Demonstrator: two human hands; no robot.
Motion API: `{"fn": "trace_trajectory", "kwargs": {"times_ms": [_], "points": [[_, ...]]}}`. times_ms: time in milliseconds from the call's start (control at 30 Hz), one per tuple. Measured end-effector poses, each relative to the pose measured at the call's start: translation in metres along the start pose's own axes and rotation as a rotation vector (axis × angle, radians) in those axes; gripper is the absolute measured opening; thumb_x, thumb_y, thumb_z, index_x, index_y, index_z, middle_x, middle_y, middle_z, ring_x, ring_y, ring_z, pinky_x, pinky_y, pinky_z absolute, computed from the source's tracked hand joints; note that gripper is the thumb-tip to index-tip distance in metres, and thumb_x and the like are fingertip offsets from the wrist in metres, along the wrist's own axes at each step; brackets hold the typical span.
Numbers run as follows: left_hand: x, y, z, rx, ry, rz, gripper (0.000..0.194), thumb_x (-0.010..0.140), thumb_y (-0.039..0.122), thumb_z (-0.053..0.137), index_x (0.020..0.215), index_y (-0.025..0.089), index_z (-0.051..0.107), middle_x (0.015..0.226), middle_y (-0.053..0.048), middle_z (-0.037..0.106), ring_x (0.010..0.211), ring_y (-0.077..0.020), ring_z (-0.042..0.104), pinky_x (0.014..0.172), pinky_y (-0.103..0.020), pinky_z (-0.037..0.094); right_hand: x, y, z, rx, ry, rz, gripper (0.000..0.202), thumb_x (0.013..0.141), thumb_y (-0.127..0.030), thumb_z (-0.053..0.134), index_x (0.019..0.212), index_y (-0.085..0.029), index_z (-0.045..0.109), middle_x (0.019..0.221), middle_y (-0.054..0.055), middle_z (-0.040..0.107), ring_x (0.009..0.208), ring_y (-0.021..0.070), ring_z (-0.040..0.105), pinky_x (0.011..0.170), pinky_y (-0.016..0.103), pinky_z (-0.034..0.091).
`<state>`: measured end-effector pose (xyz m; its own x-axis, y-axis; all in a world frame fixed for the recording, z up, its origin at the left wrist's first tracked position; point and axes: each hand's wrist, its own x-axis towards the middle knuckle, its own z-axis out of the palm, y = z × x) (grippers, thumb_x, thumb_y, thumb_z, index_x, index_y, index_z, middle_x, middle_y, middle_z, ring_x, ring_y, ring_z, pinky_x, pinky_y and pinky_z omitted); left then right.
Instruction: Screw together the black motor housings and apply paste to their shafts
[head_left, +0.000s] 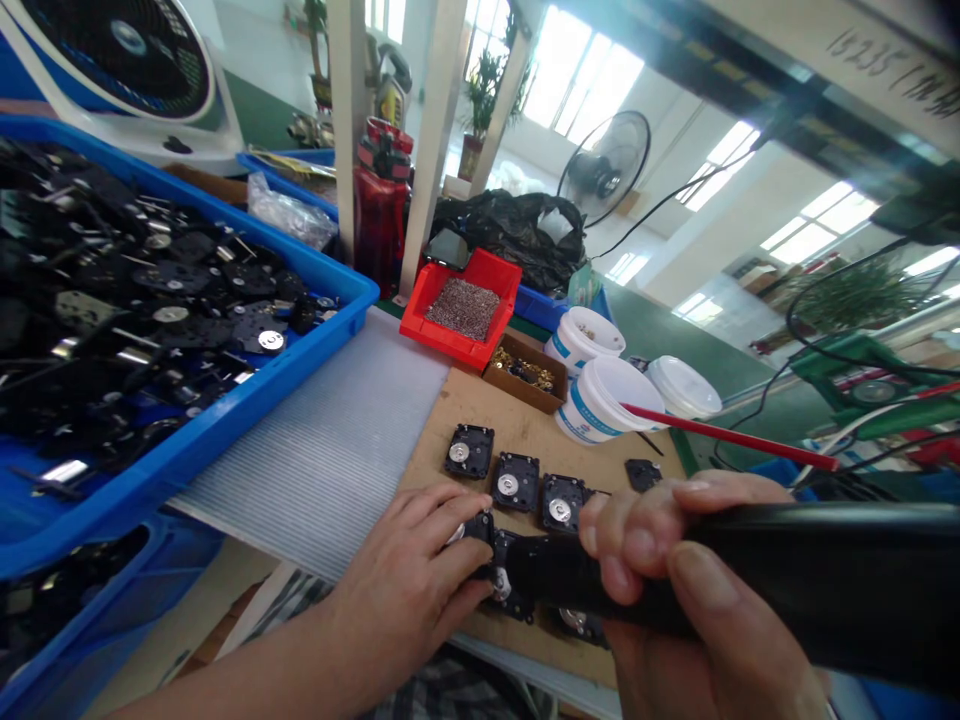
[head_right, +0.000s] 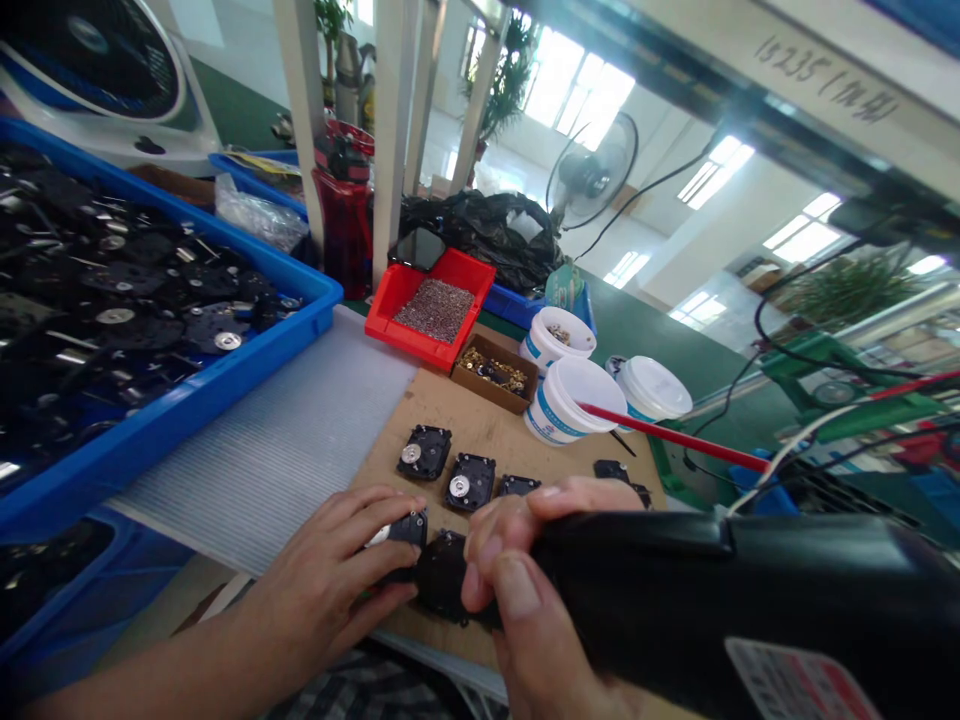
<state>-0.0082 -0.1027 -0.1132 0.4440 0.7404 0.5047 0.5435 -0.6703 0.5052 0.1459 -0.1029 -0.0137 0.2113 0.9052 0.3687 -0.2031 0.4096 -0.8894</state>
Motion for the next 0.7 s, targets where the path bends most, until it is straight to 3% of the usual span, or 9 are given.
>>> {"fn": "trace_trajectory", "kwargs": {"times_ms": [400,700], "points": [[-0.001,0.003,0.001,-0.012,0.001,-0.048,0.020,0.080,0.020,0.071,0.098,0.018,0.061,0.120,-0.009,0.068,0.108,-0.0306,0.060,0.088,-0.050,0.053,0.003,0.003,0.000,-0.052,-0.050,-0.037,0.020,0.076,-0.011,0.063,0.091,-0.023,0.057,0.064,-0.008,0.056,0.048,0.0081,0.051,0.056,0.029,0.045],[0.000,0.002,0.001,-0.003,-0.003,-0.032,0.016,0.085,0.025,0.065,0.099,0.016,0.064,0.119,-0.010,0.069,0.109,-0.0294,0.061,0.089,-0.047,0.053,0.007,0.011,0.006,-0.080,-0.114,-0.029,0.017,0.077,-0.009,0.064,0.086,-0.021,0.057,0.061,-0.007,0.054,0.044,0.0080,0.050,0.050,0.026,0.044]]}}
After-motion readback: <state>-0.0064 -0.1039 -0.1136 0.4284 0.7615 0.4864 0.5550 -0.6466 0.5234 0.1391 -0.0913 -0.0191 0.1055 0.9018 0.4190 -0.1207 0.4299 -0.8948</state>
